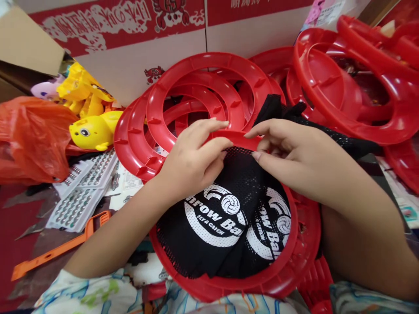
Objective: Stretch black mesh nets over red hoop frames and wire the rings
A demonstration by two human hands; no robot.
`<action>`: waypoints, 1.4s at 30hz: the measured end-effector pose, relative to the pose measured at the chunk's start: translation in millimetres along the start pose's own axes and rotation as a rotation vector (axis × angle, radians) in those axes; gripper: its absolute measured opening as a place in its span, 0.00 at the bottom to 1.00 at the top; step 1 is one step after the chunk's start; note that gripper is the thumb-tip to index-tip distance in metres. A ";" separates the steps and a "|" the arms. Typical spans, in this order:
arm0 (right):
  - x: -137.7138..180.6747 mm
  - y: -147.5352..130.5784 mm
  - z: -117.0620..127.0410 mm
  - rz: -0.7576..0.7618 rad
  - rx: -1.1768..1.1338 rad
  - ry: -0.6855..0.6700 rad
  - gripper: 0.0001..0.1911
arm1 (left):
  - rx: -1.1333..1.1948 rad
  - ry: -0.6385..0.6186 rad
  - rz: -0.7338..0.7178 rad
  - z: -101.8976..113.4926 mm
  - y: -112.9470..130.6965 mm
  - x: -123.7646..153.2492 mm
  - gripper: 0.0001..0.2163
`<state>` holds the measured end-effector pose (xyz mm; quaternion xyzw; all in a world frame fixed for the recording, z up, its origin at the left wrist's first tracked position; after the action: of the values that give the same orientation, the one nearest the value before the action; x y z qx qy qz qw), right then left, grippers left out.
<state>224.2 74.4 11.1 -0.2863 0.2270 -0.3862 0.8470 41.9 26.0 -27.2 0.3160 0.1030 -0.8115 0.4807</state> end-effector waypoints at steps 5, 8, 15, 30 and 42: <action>-3.3 2.2 -1.7 -0.022 0.050 -0.003 0.15 | -0.049 -0.051 -0.086 -5.5 -0.7 2.0 0.13; -4.3 2.2 -2.6 -0.016 0.079 0.019 0.15 | -0.053 -0.051 -0.104 -6.6 -1.1 2.7 0.13; -5.3 3.1 -5.4 0.024 0.081 0.082 0.14 | -0.092 -0.033 -0.121 -6.2 -0.8 3.0 0.14; -4.9 2.7 -4.5 -0.013 0.131 0.065 0.13 | -0.140 -0.053 -0.140 -6.4 1.6 1.4 0.13; -5.2 8.3 7.9 -0.093 0.085 -0.065 0.14 | -0.230 -0.140 -0.134 -9.1 3.7 0.7 0.13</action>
<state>230.2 85.4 12.3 -0.2727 0.1694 -0.4249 0.8464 48.5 27.8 -34.2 0.1939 0.1822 -0.8448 0.4643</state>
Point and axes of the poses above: each hand's wrist, its own x-axis away from the middle knuckle, its own z-axis out of the back of the hand, y = z × x, the point moved 3 cm from there along -x, towards the middle knuckle, and after that the axes turned 7 degrees about -x, right-handed, at the moved point
